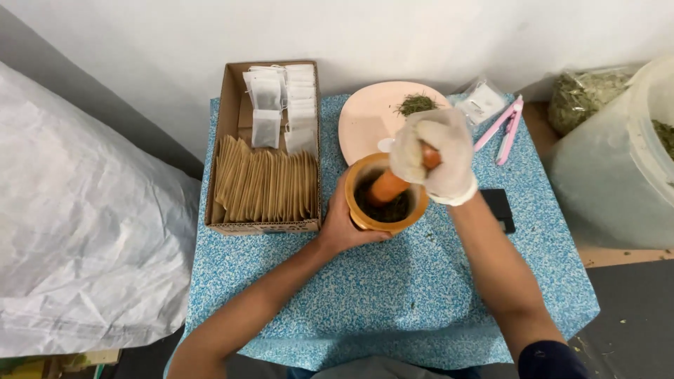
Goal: Grinding dried tea leaves in a wooden mortar using a pestle
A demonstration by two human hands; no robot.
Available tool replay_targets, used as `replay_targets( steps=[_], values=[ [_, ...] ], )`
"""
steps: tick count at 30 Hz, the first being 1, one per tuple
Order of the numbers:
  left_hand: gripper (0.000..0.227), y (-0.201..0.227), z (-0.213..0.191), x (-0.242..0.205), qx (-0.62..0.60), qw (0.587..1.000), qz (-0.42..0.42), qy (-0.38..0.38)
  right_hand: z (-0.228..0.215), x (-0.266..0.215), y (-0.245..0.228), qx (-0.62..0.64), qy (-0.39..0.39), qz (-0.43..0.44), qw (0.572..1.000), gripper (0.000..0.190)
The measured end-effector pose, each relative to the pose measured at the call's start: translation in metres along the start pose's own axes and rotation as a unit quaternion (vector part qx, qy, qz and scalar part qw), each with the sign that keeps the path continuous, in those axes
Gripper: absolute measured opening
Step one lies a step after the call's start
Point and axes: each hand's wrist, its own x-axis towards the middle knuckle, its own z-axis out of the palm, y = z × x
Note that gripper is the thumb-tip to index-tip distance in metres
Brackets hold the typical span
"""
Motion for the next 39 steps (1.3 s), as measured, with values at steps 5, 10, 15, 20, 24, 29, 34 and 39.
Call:
replay_targets(
  steps=[5,10,15,20,24,29,34,39],
  values=[
    [0.140,0.002,0.005,0.002,-0.005,1.000,0.006,0.009,0.015,0.006,-0.013,-0.088,0.012,-0.037,0.995,0.047],
    [0.139,-0.003,0.005,0.002,-0.017,1.000,0.010,0.019,0.031,0.001,-0.018,-0.081,0.022,-0.048,0.995,0.047],
    [0.136,0.001,0.001,0.008,-0.024,0.999,0.014,0.020,0.049,0.002,-0.037,-0.077,-0.006,-0.008,0.997,0.047],
    [0.141,-0.007,-0.002,0.003,-0.054,0.998,0.001,0.031,0.048,0.004,-0.028,-0.095,-0.047,-0.031,0.994,0.053],
    [0.133,0.005,0.004,0.011,-0.085,0.996,-0.006,0.040,0.044,-0.011,-0.048,-0.209,-0.056,-0.024,0.976,0.049],
    [0.126,0.009,-0.013,0.016,-0.129,0.990,-0.062,0.005,0.048,-0.007,-0.051,-0.273,-0.082,-0.040,0.958,0.040],
    [0.121,0.035,-0.001,0.018,-0.028,0.994,-0.105,-0.024,0.057,0.011,-0.048,-0.201,-0.065,-0.014,0.977,0.030],
    [0.108,0.034,0.001,0.023,-0.077,0.990,-0.115,-0.025,0.052,0.019,-0.053,-0.202,-0.091,-0.014,0.975,0.028]
  ],
)
